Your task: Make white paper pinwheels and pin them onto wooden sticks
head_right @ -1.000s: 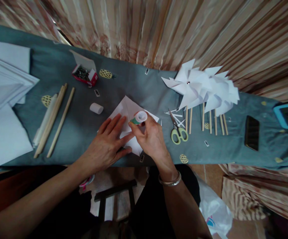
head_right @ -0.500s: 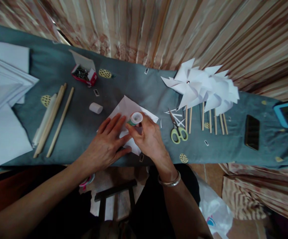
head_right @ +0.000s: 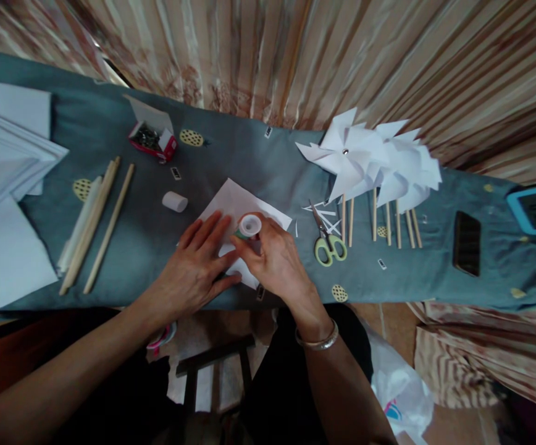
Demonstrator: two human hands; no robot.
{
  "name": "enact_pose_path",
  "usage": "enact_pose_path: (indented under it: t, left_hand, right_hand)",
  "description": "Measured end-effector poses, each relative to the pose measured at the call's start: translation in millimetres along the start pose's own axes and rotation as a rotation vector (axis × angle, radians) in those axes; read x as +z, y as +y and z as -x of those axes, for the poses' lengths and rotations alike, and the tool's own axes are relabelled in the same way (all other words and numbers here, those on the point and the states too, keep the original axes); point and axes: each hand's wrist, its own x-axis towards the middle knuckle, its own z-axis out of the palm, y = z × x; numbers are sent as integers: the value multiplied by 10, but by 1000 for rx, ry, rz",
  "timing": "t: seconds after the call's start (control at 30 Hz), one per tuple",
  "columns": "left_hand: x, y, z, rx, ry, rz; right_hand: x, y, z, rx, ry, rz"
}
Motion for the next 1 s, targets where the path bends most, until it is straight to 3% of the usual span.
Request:
enact_pose_path:
  t: [0.23,0.43,0.57,0.7,1.0]
  left_hand:
    - [7,-13,10,4,11,-19]
    - [8,-20,14,17,32,0]
    - [-12,-24,20,31,54,12]
    - [-68,-19,43,41,53,7]
    - [-228,-41,43,96,168,74]
  right_hand:
    - [-23,79,31,93,123,-78]
    - [-176,200,-37,266,452,-733]
    - [-255,262,-46,380,442,-1007]
    - [-250,287,-13,403,411,-1179]
    - [-242,279,36,402,369,-1255]
